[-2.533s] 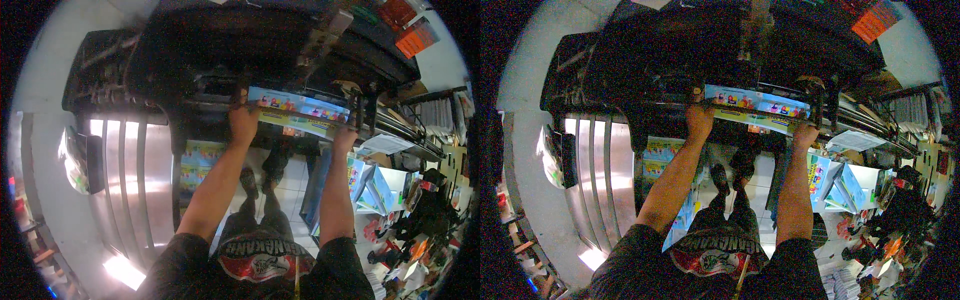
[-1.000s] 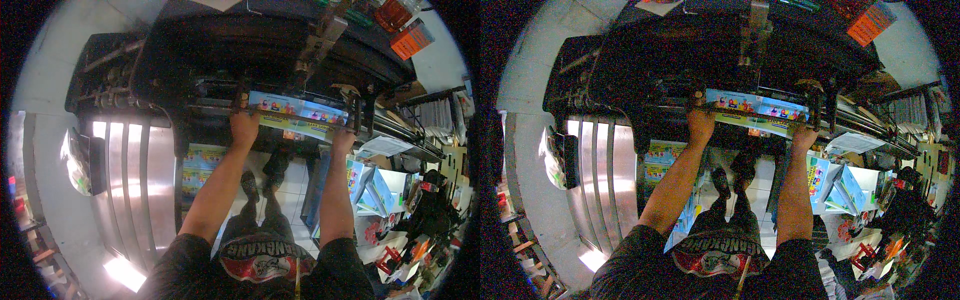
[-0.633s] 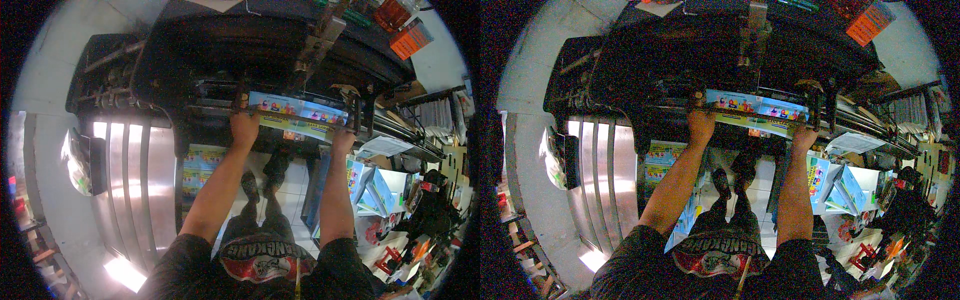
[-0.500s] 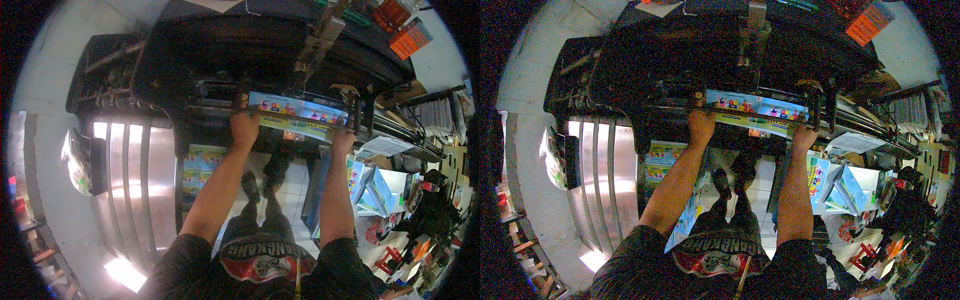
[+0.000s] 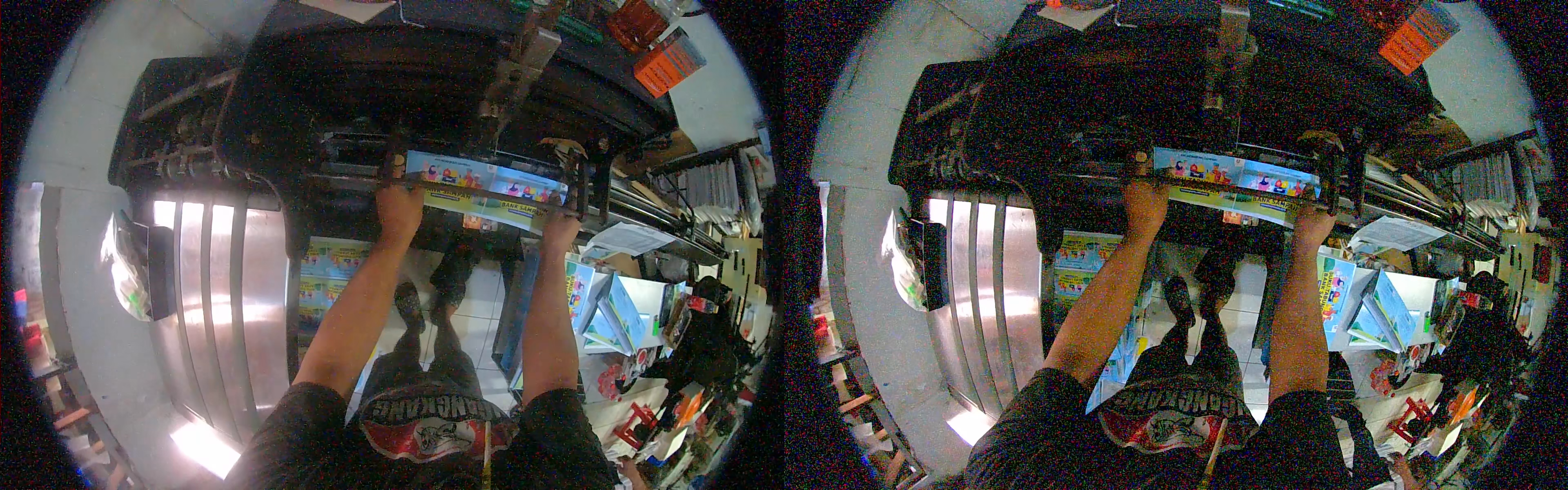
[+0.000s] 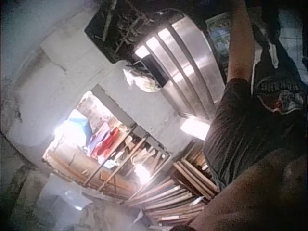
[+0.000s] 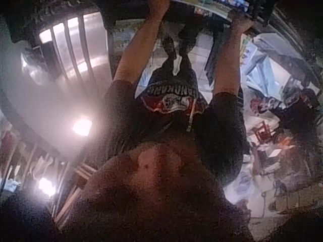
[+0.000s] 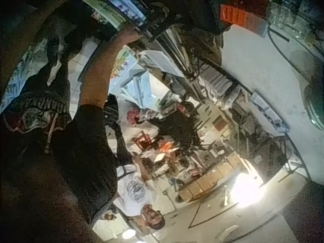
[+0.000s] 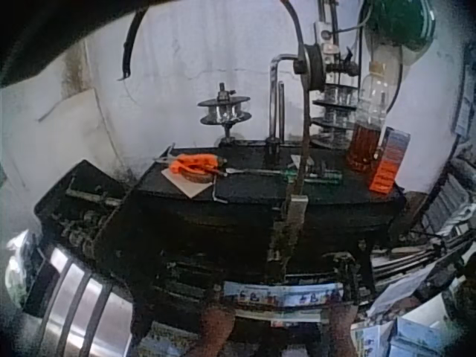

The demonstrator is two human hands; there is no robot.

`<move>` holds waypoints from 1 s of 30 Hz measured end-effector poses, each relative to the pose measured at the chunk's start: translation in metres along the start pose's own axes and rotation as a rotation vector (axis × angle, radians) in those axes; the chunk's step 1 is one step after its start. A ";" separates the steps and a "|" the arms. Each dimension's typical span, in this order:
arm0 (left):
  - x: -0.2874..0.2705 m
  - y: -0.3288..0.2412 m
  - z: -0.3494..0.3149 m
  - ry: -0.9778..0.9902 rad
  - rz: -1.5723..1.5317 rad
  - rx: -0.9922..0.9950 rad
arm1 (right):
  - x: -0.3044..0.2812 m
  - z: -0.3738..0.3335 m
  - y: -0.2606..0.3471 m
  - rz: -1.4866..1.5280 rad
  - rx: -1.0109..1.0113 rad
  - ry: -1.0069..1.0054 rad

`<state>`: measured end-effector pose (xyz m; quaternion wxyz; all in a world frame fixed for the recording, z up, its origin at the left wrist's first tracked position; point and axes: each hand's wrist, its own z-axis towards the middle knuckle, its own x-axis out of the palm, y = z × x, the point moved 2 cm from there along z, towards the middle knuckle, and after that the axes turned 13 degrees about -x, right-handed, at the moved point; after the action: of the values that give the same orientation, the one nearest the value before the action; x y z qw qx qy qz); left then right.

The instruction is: The person aligns and stacks printed paper sheets by hand, inserts inner pages into booklet covers, and feeds a booklet into a binding machine.

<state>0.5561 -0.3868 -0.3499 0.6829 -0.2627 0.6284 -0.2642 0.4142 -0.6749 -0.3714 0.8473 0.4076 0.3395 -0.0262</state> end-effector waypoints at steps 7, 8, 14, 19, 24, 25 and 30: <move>0.004 0.017 0.002 -0.012 -0.048 -0.026 | -0.003 -0.001 0.025 0.237 0.129 0.040; 0.004 0.020 0.003 -0.013 -0.059 -0.043 | -0.001 -0.003 0.027 0.293 0.163 0.044; 0.007 0.005 0.002 0.096 -0.055 -0.097 | 0.008 -0.004 -0.024 0.069 -0.091 -0.056; 0.007 0.013 0.003 0.111 -0.062 -0.113 | 0.010 -0.003 -0.013 0.101 -0.084 -0.076; 0.006 0.007 0.002 0.103 -0.112 -0.121 | 0.009 -0.002 -0.013 0.226 0.025 -0.037; 0.004 0.007 0.001 0.098 -0.074 -0.124 | 0.009 -0.003 -0.010 0.344 0.109 -0.028; -0.004 0.005 0.001 -0.055 -0.069 0.026 | 0.014 -0.010 -0.007 0.334 0.047 -0.039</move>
<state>0.5567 -0.3799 -0.3504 0.6937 -0.2824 0.5965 -0.2885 0.4177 -0.6690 -0.3888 0.8365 0.4777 0.2496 0.0989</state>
